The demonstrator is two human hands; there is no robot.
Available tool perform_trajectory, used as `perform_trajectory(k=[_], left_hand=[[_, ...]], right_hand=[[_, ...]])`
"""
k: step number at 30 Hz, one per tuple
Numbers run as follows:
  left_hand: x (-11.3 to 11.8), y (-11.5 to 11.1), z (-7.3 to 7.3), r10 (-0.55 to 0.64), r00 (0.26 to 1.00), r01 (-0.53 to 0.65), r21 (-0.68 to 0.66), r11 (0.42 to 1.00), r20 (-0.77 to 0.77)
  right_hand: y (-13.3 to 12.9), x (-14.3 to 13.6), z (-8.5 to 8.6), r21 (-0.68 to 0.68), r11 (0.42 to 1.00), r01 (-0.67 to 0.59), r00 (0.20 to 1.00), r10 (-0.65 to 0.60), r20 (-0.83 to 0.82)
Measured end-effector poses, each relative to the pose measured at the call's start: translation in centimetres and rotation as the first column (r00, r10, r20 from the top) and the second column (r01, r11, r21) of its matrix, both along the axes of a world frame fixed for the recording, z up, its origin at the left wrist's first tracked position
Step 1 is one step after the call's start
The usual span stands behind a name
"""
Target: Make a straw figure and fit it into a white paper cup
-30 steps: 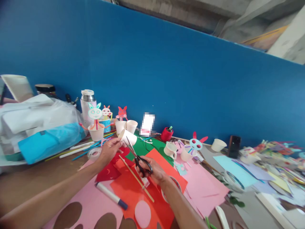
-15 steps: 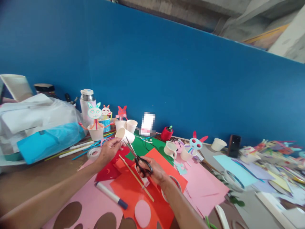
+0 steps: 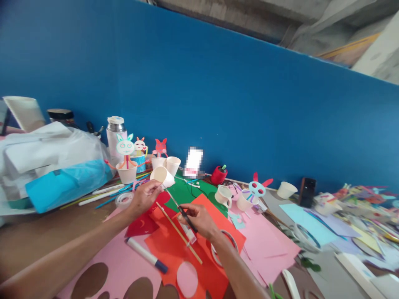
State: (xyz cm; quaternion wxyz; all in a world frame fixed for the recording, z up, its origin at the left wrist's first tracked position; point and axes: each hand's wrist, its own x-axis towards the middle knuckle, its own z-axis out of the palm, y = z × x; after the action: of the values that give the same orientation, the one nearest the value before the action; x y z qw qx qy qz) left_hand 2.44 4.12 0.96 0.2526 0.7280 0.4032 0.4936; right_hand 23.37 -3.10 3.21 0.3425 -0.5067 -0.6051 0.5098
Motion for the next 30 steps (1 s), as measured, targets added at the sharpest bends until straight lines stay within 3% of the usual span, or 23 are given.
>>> perform_trajectory(k=[5, 10, 13, 15, 18, 20, 22, 24, 26, 30], left_hand=[[0.0, 0.1, -0.3, 0.001, 1.000, 0.000, 0.033, 0.999, -0.030], [0.0, 0.1, -0.3, 0.008, 0.997, -0.004, 0.065, 0.998, -0.072], [0.0, 0.1, -0.3, 0.011, 0.997, -0.004, 0.088, 0.996, -0.077], [0.0, 0.1, -0.3, 0.009, 0.996, 0.000, 0.107, 0.994, -0.087], [-0.1, 0.1, -0.3, -0.003, 0.995, 0.015, 0.117, 0.993, -0.102], [0.0, 0.1, -0.4, -0.012, 0.995, 0.024, 0.126, 0.992, -0.094], [0.0, 0.1, -0.4, -0.019, 0.996, 0.030, 0.137, 0.990, -0.082], [0.1, 0.1, -0.4, -0.024, 0.996, 0.035, 0.140, 0.990, -0.080], [0.1, 0.0, -0.3, -0.020, 0.997, 0.030, 0.133, 0.991, -0.078], [0.1, 0.0, -0.3, -0.019, 0.998, 0.025, 0.113, 0.993, -0.057]], right_hand=[[0.1, 0.5, -0.8, 0.242, 0.970, -0.013, 0.960, -0.056, 0.273], [-0.5, 0.8, -0.2, 0.505, 0.857, -0.106, 0.826, -0.207, 0.525], [-0.8, 0.7, 0.4, 0.579, 0.799, -0.165, 0.772, -0.261, 0.580], [-0.8, 0.7, 0.5, 0.585, 0.789, -0.188, 0.744, -0.275, 0.610], [-0.7, 0.8, 0.5, 0.510, 0.850, -0.134, 0.804, -0.208, 0.558], [-0.4, 0.9, 0.3, 0.336, 0.939, -0.073, 0.908, -0.077, 0.411], [-0.2, 0.9, 0.0, 0.104, 0.992, -0.067, 0.985, 0.049, 0.163], [0.0, 0.9, -0.2, -0.060, 0.994, -0.096, 0.992, 0.091, -0.091], [-0.1, 0.8, -0.3, -0.130, 0.985, -0.111, 0.966, 0.077, -0.246], [-0.2, 0.4, -0.1, -0.132, 0.986, -0.104, 0.960, 0.065, -0.271]])
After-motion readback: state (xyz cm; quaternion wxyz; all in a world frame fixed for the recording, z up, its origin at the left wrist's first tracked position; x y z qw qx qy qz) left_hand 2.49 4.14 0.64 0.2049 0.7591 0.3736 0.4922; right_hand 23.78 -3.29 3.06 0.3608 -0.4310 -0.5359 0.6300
